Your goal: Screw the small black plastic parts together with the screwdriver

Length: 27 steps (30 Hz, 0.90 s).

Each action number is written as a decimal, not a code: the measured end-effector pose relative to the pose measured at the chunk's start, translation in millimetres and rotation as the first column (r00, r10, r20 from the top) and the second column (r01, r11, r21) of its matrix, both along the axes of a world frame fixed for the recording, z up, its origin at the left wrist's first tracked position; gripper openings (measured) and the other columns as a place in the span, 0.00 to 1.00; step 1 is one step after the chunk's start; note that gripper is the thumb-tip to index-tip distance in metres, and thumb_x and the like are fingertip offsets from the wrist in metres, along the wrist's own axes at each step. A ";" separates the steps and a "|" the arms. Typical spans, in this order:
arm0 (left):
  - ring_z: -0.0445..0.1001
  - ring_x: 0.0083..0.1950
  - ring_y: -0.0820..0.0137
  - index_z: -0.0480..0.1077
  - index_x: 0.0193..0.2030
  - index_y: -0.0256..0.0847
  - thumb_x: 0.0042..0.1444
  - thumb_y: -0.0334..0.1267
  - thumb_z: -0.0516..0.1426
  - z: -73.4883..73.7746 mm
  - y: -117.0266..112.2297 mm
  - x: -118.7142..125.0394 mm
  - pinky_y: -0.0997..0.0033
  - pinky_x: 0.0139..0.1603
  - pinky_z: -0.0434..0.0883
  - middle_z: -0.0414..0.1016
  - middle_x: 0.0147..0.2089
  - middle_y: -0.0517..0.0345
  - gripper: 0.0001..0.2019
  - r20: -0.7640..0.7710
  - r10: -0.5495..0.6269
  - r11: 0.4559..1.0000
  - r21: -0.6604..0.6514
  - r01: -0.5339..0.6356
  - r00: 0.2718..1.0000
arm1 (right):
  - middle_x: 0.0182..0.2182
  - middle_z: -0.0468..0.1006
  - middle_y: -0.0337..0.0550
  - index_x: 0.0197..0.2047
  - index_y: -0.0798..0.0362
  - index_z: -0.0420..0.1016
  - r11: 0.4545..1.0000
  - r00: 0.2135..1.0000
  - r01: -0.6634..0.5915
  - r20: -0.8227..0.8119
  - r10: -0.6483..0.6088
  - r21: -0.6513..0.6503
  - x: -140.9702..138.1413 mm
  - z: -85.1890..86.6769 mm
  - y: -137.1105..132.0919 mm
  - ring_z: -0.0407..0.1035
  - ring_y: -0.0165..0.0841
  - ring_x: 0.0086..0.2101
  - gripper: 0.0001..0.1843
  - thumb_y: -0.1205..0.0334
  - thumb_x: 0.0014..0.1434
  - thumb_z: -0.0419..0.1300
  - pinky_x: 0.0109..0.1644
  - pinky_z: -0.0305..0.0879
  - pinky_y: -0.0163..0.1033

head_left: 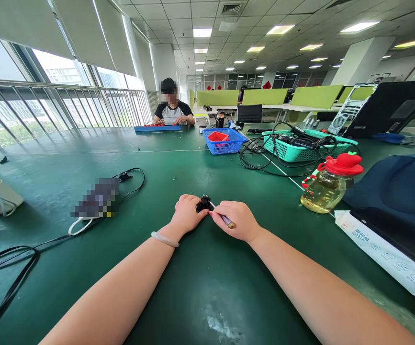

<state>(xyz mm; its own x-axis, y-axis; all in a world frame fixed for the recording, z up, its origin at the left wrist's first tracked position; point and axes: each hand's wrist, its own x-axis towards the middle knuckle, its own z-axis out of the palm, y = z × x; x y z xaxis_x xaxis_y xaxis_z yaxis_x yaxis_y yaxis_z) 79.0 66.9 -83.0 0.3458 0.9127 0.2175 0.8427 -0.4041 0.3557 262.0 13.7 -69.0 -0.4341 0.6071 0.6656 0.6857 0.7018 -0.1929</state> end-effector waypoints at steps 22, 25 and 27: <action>0.62 0.63 0.54 0.76 0.51 0.46 0.52 0.46 0.64 0.9 1.2 -0.8 0.51 0.66 0.61 0.75 0.57 0.55 0.19 0.037 -0.080 0.996 -0.034 0.081 0.996 | 0.15 0.61 0.36 0.22 0.52 0.78 0.773 0.596 -0.179 -0.692 -0.407 -0.608 19.8 -10.1 28.7 0.56 0.28 0.19 0.34 0.29 0.55 0.53 0.24 0.51 0.37; 0.62 0.63 0.55 0.75 0.51 0.47 0.53 0.45 0.64 -0.6 3.7 -1.1 0.52 0.66 0.60 0.76 0.56 0.55 0.18 0.030 -0.113 0.992 -0.043 0.115 0.993 | 0.15 0.61 0.36 0.22 0.52 0.78 0.772 0.679 -0.128 -0.623 -0.389 -0.622 18.6 -4.2 24.2 0.56 0.29 0.20 0.33 0.31 0.55 0.53 0.25 0.52 0.38; 0.62 0.64 0.55 0.75 0.51 0.47 0.53 0.44 0.64 -1.3 4.6 -1.2 0.52 0.66 0.60 0.76 0.56 0.55 0.18 0.022 -0.127 0.991 -0.042 0.128 0.992 | 0.15 0.60 0.36 0.23 0.51 0.78 0.785 0.751 -0.088 -0.559 -0.352 -0.613 16.2 -0.3 19.9 0.56 0.29 0.20 0.30 0.34 0.57 0.53 0.27 0.53 0.38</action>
<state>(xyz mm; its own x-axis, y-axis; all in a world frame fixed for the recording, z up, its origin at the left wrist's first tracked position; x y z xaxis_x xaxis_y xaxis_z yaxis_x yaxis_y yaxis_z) 77.8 71.5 -84.2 0.4559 0.8703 0.1864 0.7782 -0.4914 0.3911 278.2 33.6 -69.3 0.0566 0.9685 0.2424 0.3271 0.2114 -0.9210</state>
